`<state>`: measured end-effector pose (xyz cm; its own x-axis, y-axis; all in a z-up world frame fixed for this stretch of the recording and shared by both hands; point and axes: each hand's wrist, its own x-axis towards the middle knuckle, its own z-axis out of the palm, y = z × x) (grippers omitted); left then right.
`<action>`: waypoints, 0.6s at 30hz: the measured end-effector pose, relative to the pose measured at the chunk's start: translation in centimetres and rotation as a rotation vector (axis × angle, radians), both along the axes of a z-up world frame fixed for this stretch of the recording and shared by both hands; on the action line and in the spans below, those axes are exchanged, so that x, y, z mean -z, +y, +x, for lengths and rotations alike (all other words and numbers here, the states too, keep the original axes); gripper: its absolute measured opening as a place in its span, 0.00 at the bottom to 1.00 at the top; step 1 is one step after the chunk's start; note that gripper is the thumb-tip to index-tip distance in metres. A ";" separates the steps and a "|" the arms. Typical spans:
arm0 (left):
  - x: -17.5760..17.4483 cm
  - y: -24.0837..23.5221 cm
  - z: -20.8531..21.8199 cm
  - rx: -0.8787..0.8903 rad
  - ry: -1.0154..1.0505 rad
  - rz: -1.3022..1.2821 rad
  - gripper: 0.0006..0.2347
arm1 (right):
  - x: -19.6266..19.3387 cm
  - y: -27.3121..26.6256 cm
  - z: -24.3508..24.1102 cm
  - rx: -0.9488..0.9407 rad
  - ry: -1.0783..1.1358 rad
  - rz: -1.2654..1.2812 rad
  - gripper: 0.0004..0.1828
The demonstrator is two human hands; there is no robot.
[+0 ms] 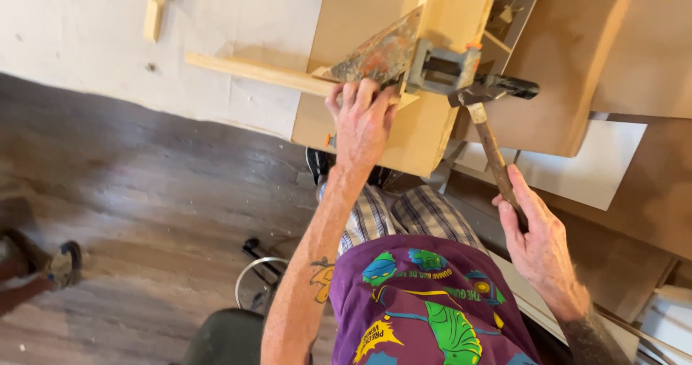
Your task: Assembling a wooden frame by applying glue to the joints and securing them using a corner clamp and hammer.
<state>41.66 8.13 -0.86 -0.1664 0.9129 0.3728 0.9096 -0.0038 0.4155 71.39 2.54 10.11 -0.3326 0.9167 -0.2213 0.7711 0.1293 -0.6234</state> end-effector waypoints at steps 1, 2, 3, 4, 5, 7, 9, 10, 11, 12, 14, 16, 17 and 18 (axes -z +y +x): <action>0.4 0.1 -0.6 0.011 0.005 0.015 0.12 | -0.3 -0.3 0.4 0.011 0.005 0.015 0.29; 0.8 0.2 -1.2 0.011 0.079 -0.089 0.31 | -0.5 -0.7 0.8 0.070 0.016 -0.035 0.32; 1.3 0.2 -1.7 0.007 0.152 -0.194 0.50 | -0.8 -1.1 1.2 0.126 0.025 -0.088 0.35; 1.0 0.7 -1.8 0.014 0.157 -0.181 0.50 | -1.6 -1.0 1.3 0.134 0.030 -0.075 0.35; 0.8 0.9 -2.1 0.019 0.318 -0.313 0.53 | -2.3 -1.0 1.3 0.138 0.031 -0.095 0.37; 1.1 1.4 -2.5 0.029 0.481 -0.445 0.58 | -4.2 -1.1 0.7 0.147 0.033 -0.119 0.40; 2.0 2.1 -2.7 0.020 0.368 -0.329 0.60 | -6.4 -1.0 -0.4 0.166 0.264 -0.187 0.38; 2.4 2.1 -2.6 0.024 0.367 -0.333 0.60 | -5.5 -1.5 0.1 0.170 0.263 -0.191 0.38; 2.7 2.5 -2.7 0.015 0.378 -0.320 0.60 | -4.5 -1.6 0.6 0.228 0.163 -0.262 0.28; 3.0 2.9 -2.8 0.006 0.389 -0.308 0.61 | -3.6 -1.8 0.9 0.286 0.063 -0.331 0.19; 2.0 4.0 -2.7 0.007 0.374 -0.306 0.60 | -3.6 -2.0 0.2 0.309 0.011 -0.361 0.19; 2.2 3.7 -2.7 0.006 0.357 -0.321 0.59 | -4.2 -2.7 -0.8 0.326 -0.046 -0.408 0.18; 2.6 4.1 -2.8 0.003 0.389 -0.327 0.59 | -4.8 -2.6 -1.5 0.339 -0.053 -0.405 0.18; 2.9 4.6 -2.8 0.000 0.421 -0.333 0.60 | -5.5 -2.3 -2.2 0.351 -0.060 -0.402 0.17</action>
<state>38.82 12.75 -3.81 -0.0649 0.9931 0.0976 0.9978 0.0658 -0.0060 69.18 0.22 15.58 0.0031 0.8096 -0.5869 0.7608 -0.3828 -0.5240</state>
